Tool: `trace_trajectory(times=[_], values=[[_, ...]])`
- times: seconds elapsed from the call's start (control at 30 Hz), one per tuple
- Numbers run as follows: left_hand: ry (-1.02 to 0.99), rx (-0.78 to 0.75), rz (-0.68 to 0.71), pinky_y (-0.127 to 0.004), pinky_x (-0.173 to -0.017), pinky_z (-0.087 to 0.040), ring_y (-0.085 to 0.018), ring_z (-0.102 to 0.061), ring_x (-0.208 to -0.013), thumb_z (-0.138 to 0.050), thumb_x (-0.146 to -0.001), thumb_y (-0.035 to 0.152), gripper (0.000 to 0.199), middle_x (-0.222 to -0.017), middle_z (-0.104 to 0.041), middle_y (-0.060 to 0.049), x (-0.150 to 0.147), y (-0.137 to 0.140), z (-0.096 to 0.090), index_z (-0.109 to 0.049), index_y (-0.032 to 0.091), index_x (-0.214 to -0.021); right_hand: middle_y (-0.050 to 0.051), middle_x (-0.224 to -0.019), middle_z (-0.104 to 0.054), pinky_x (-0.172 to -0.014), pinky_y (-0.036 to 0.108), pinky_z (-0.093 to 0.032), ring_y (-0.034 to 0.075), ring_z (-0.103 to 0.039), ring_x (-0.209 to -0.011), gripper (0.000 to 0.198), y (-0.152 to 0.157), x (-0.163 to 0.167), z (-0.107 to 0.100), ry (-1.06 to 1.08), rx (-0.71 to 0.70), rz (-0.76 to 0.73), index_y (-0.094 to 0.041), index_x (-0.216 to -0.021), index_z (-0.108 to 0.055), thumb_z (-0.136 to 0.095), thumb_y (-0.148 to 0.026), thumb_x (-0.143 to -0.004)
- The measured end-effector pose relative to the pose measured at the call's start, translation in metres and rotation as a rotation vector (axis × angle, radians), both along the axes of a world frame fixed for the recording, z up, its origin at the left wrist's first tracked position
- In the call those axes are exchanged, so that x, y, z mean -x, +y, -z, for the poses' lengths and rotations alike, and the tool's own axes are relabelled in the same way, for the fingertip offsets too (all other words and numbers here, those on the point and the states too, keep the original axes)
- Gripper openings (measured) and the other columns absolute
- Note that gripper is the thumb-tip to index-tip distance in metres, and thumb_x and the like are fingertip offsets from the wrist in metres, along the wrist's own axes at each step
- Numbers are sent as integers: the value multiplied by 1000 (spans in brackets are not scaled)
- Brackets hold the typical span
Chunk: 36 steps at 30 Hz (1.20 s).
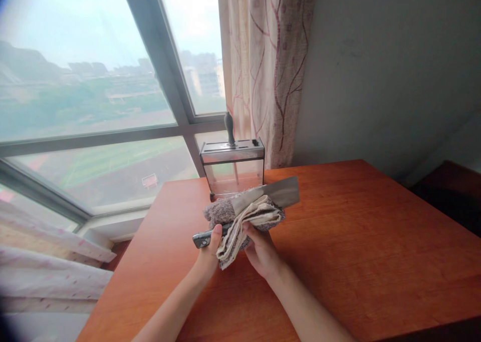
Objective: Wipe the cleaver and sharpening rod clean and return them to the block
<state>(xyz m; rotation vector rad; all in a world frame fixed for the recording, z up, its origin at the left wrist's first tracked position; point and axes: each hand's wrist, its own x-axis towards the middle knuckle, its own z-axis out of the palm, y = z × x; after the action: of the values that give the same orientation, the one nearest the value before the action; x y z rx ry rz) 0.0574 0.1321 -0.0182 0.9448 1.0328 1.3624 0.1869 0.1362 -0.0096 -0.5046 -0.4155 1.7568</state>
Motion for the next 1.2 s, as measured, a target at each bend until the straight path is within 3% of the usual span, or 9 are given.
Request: trace_trajectory(times=[0.13, 0.27, 0.4, 0.57, 0.73, 0.87, 0.97, 1.1, 1.2], values=[[25, 28, -47, -37, -84, -47, -29, -58, -107, -62, -78, 52, 38, -92, -69, -10, 5, -3, 0, -63, 17, -91, 0, -104, -73, -93, 37, -50, 21, -66, -101, 36, -2, 5, -2, -88, -35, 58, -25, -98, -65, -80, -21, -65], [39, 26, -45, -37, -81, -48, -29, -61, -101, -63, -77, 52, 38, -94, -70, -10, 5, -2, -4, -64, 18, -95, -2, -101, -73, -93, 33, -48, 19, -66, -97, 41, 2, 5, 0, -195, -59, 228, -25, -98, -66, -81, -15, -62], [66, -78, -22, -36, -87, -46, -26, -60, -101, -63, -78, 48, 36, -92, -69, -8, 8, 4, -12, -64, 19, -101, -3, -99, -73, -91, 31, -49, 17, -66, -95, 48, 7, 2, 1, -268, -75, 373, -26, -102, -65, -81, -11, -59], [151, -163, -42, -34, -88, -44, -21, -59, -96, -61, -81, 45, 39, -105, -63, -6, 15, 12, -18, -59, 22, -112, -2, -105, -71, -92, 32, -48, 17, -65, -99, 52, 16, -13, -6, -225, -46, 430, -25, -112, -61, -80, -20, -64], [191, -187, -76, -34, -89, -44, -20, -57, -94, -59, -82, 47, 43, -117, -58, -8, 16, 13, -17, -58, 23, -117, -4, -105, -72, -85, 30, -52, 17, -66, -95, 50, 17, -20, -6, -137, 64, 369, -28, -113, -61, -79, -25, -67], [105, -164, -17, -36, -94, -42, -23, -59, -100, -59, -80, 53, 49, -109, -65, -8, 5, 11, -11, -57, 23, -119, -2, -105, -72, -83, 31, -52, 18, -66, -96, 46, 10, -8, -3, -94, 21, 218, -27, -111, -62, -79, -26, -68], [100, -85, -36, -37, -94, -43, -25, -61, -101, -62, -75, 56, 48, -96, -69, -8, -2, 7, -5, -64, 20, -107, -1, -103, -72, -83, 33, -52, 19, -66, -94, 44, 2, 2, -5, -125, -17, 147, -26, -110, -62, -78, -26, -69], [138, 118, -67, -42, -85, -48, -29, -65, -87, -63, -69, 63, 52, -84, -71, -12, -1, 2, 3, -68, 14, -86, -1, -102, -72, -91, 37, -49, 22, -65, -97, 46, -7, 11, -8, -165, -64, 94, -25, -108, -64, -81, -25, -66], [154, 153, -87, -43, -84, -49, -31, -66, -87, -62, -69, 64, 54, -81, -72, -12, 3, 0, 2, -68, 13, -84, -1, -101, -72, -95, 39, -46, 23, -64, -100, 46, -9, 13, -9, -200, -75, 106, -26, -106, -65, -82, -23, -64]])
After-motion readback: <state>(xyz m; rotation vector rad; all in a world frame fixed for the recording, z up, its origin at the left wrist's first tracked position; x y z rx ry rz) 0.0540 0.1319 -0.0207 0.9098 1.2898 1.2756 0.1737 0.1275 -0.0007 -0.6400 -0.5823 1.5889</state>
